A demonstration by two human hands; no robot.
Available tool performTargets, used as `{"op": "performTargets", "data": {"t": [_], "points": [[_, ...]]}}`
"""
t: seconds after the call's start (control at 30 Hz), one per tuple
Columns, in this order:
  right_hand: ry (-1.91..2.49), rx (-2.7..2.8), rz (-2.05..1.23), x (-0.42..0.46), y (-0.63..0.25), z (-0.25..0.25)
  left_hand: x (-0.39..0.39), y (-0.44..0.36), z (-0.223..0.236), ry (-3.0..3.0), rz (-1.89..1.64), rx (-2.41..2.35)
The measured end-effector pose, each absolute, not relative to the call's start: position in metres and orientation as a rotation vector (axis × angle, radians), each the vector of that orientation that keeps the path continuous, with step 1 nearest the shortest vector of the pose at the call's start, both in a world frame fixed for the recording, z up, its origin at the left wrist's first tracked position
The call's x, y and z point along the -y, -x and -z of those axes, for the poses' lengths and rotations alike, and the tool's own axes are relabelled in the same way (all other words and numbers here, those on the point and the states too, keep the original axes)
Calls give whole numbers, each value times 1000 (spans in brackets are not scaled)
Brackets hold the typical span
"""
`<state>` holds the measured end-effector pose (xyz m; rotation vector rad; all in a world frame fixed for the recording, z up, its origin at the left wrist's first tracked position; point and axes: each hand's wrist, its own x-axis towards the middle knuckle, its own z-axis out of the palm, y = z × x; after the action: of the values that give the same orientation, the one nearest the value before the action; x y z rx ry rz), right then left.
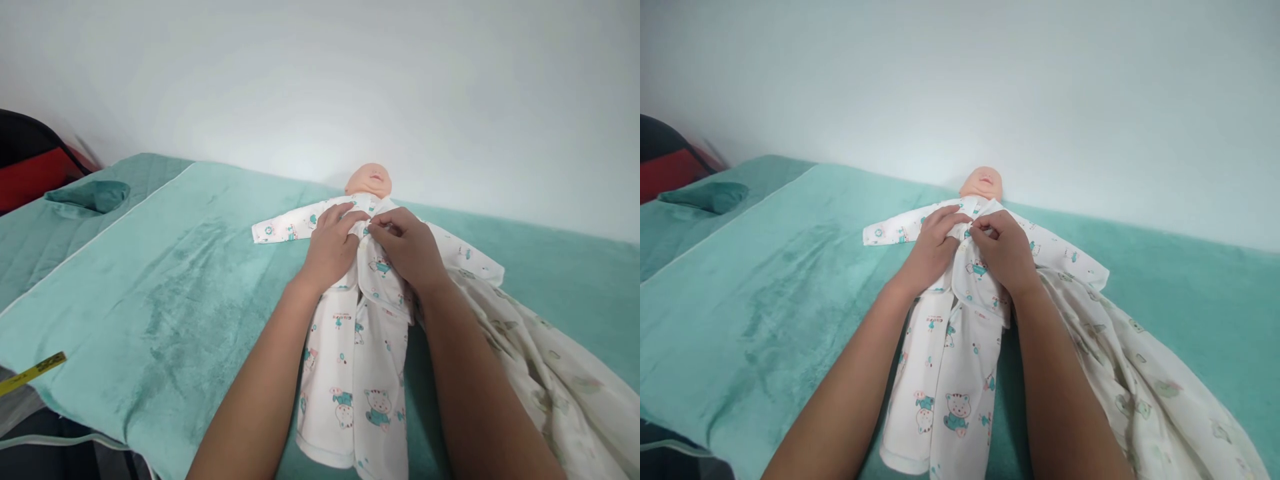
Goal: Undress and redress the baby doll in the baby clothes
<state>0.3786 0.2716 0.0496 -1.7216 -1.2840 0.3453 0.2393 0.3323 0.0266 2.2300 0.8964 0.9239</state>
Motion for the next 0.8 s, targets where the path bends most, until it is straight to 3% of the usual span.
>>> {"op": "performTargets", "data": {"t": [0.53,0.8], "points": [[1709,931,-130,-257,-357,-41,-311,-220,-28,-2018,-949,-821],[1877,1364,-9,-219,-337,-36,-312,-219,-28,-1996,-960,-800]]}}
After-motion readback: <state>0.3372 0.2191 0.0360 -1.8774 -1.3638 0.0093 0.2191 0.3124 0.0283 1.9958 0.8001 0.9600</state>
